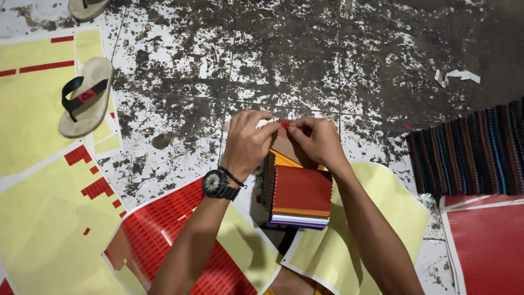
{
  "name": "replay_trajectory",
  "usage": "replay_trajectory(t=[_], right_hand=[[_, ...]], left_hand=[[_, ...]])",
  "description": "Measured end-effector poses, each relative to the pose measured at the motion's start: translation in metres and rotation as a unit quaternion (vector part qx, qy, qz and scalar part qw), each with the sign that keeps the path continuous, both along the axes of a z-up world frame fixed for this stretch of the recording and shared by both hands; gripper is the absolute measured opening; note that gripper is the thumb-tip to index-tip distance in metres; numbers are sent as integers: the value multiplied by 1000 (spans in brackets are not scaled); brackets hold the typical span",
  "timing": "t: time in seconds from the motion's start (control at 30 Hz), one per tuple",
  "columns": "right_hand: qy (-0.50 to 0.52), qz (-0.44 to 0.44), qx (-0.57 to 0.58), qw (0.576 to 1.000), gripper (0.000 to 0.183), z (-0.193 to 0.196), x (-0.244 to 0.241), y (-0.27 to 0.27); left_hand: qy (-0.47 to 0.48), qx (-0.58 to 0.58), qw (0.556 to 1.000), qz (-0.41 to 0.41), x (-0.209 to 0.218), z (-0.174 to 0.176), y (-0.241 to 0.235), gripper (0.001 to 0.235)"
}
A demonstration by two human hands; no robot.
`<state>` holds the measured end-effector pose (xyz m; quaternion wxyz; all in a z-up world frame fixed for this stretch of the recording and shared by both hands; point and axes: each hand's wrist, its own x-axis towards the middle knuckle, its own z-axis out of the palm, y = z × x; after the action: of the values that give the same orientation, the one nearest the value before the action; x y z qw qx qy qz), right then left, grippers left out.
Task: The person peels small red stickers from a yellow backing sheet and places them onto a stack of colorful, textured square sheets. They repeat this process, handling the stack and the sticker sheet to apply the stickers to the top of the stack.
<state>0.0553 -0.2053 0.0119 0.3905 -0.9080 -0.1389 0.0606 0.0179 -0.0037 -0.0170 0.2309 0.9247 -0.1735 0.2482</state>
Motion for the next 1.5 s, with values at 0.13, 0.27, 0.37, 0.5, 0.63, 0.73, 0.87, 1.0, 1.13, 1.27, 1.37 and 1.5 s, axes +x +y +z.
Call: replay_trajectory(t=[0.13,0.27,0.37,0.5,0.63,0.73,0.87,1.0,1.13,1.27,1.37,1.5], right_hand=[[14,-25,-42,999,16,-13,1,4],[-1,-12,-82,997,21,-4,-1,5],[-82,8,-134,988,31,-4,7,-6],[-236,98,-203,945,36,-5,21,-18],[-296,103,-203,927,18,-21,17,-18],[-384,95,-175,901,7,-20,9,-18],[-452,79,-135,878,10,-21,4,-18],[-249,193,-147,938,2,36,-22,-20],[3,220,3,975,15,66,-33,-14],[24,129,62,989,20,55,-27,-12],[34,112,69,991,16,50,-26,-13],[24,99,44,994,14,45,-28,-10]], left_hand=[[-19,131,991,8,4,-6,-2,33],[5,199,980,6,1,11,-6,29],[0,220,975,7,1,12,-6,25],[0,160,987,-3,1,14,-8,22],[11,8,1000,-12,5,-3,-5,35],[79,-227,970,-21,0,8,-7,40],[95,-333,937,-33,-2,15,-6,39],[120,-442,888,-36,-8,21,-7,38],[170,-552,813,-69,-15,19,-16,39],[201,-602,764,-113,-17,22,-20,38],[202,-593,769,-127,-15,20,-22,35],[190,-534,813,-132,-13,20,-23,33]])
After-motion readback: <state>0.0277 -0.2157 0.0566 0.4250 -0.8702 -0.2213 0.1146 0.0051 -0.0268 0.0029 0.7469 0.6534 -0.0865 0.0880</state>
